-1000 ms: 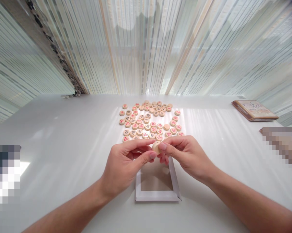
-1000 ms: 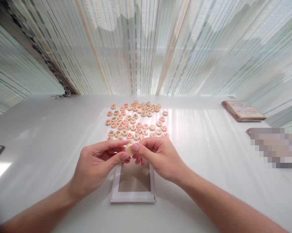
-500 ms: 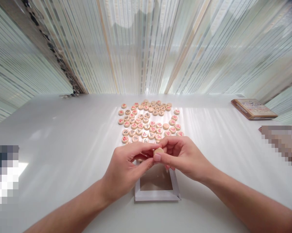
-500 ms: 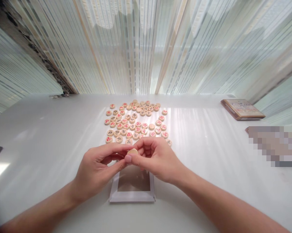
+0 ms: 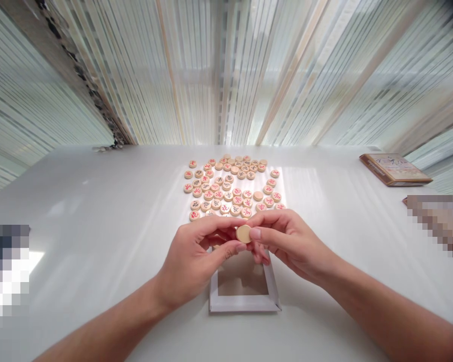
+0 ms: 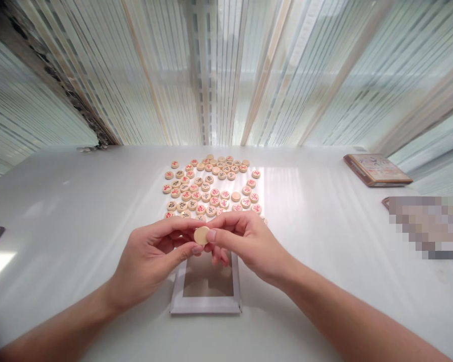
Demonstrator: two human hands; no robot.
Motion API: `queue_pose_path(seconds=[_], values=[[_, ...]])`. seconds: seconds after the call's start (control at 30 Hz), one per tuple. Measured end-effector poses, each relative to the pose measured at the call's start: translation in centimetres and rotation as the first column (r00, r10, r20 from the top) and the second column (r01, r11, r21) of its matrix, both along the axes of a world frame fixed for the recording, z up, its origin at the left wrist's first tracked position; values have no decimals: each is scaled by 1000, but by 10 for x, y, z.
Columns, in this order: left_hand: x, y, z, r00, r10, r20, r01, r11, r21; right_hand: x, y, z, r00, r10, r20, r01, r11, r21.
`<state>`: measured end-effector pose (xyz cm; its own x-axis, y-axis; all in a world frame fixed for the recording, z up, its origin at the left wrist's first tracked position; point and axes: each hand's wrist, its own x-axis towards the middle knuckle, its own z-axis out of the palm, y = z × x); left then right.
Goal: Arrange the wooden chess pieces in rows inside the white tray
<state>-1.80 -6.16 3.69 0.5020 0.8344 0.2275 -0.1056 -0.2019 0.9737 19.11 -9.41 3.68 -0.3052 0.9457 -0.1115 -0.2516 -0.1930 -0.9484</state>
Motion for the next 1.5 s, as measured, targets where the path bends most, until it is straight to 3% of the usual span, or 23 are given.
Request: queue_pose_path(seconds=[0.23, 0.5, 0.7, 1.0, 1.27, 1.5], values=[[4, -2, 1, 999, -26, 43, 30, 995, -91, -1, 0, -1, 1000, 1, -17, -1, 999, -33], [1, -3, -4, 998, 13, -59, -4, 989, 148, -7, -1, 4, 993, -86, 86, 92, 993, -68], [3, -3, -2, 998, -17, -57, 27, 984, 179, -5, -3, 4, 994, -72, 81, 76, 996, -56], [2, -3, 2, 993, -112, 49, 110, 994, 27, -7, -3, 8, 1000, -11, -9, 11, 1000, -29], [1, -2, 5, 998, 45, 47, -37, 986, -162, -6, -2, 7, 998, 54, -18, -52, 995, 85], [2, -1, 7, 993, 78, 87, -60, 978, -199, -4, -2, 3, 999, 43, 10, -44, 989, 143]])
